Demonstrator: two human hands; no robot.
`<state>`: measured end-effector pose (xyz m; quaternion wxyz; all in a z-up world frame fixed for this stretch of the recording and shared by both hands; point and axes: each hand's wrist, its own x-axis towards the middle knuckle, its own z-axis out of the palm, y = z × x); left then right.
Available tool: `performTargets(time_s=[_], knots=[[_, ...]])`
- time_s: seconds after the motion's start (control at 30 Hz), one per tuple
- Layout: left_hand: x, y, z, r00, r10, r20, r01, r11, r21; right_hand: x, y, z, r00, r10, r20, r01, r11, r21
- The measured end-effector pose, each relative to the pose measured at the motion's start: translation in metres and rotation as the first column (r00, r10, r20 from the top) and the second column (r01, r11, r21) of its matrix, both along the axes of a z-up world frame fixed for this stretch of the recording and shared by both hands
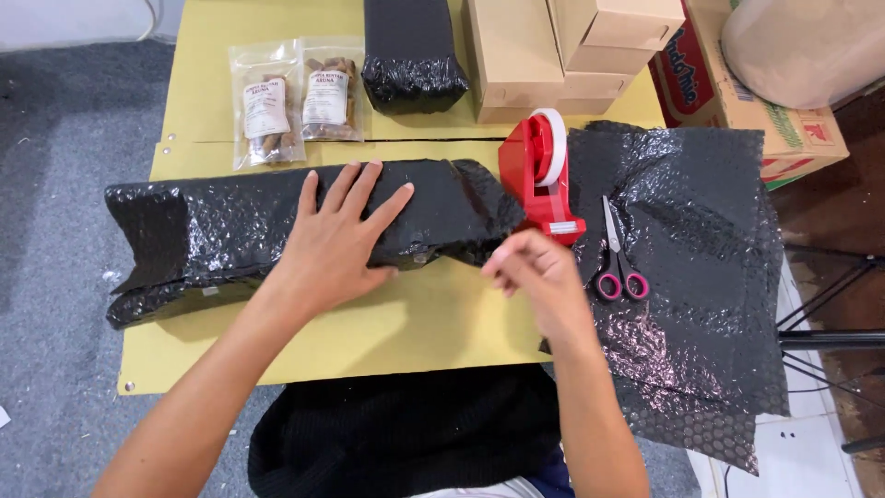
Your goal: Wrapping a long rectangular box with black bubble wrap and securing the ends with adhesive tape.
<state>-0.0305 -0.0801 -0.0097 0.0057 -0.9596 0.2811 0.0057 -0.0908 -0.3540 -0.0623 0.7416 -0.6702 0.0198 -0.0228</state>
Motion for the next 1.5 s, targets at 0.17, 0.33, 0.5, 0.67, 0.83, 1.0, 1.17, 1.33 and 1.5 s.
performTargets(time_s=[0.17,0.33,0.5,0.67,0.83,1.0,1.17,1.33,1.5], knots=[[-0.002,0.021,0.006,0.997,-0.081,-0.02,0.082,0.993,0.079,0.01,-0.011,0.02,0.986,-0.157,0.061,0.166,0.969,-0.185],[-0.018,0.035,-0.005,0.998,-0.037,0.044,0.034,0.997,0.063,0.004,-0.001,0.008,0.997,-0.063,-0.042,0.041,0.916,-0.398],[-0.021,0.034,-0.011,0.997,-0.009,0.072,0.014,0.997,-0.074,0.003,0.007,-0.03,0.977,0.02,-0.213,-0.083,0.953,-0.29],[-0.019,0.036,-0.013,0.996,-0.007,0.092,0.016,0.996,-0.093,0.001,-0.001,-0.028,0.994,-0.034,-0.104,0.026,0.996,-0.081],[-0.022,0.034,-0.01,0.994,-0.019,0.11,0.031,0.994,-0.106,-0.013,-0.008,-0.02,0.996,-0.088,-0.014,0.089,0.992,0.087],[-0.024,0.035,-0.009,0.993,-0.015,0.119,0.03,0.992,-0.12,-0.012,-0.008,-0.046,0.973,-0.129,-0.192,0.163,0.972,0.172],[-0.025,0.037,-0.014,0.988,-0.038,0.151,0.055,0.992,-0.113,0.007,0.019,-0.034,0.964,-0.145,-0.225,0.202,0.945,0.258],[-0.025,0.039,-0.018,0.982,-0.047,0.181,0.067,0.992,-0.105,0.027,0.027,-0.022,0.974,-0.168,-0.155,0.209,0.928,0.307],[-0.024,0.039,-0.017,0.982,-0.051,0.18,0.071,0.991,-0.109,0.028,0.01,-0.025,0.962,-0.274,0.007,0.272,0.96,0.067]])
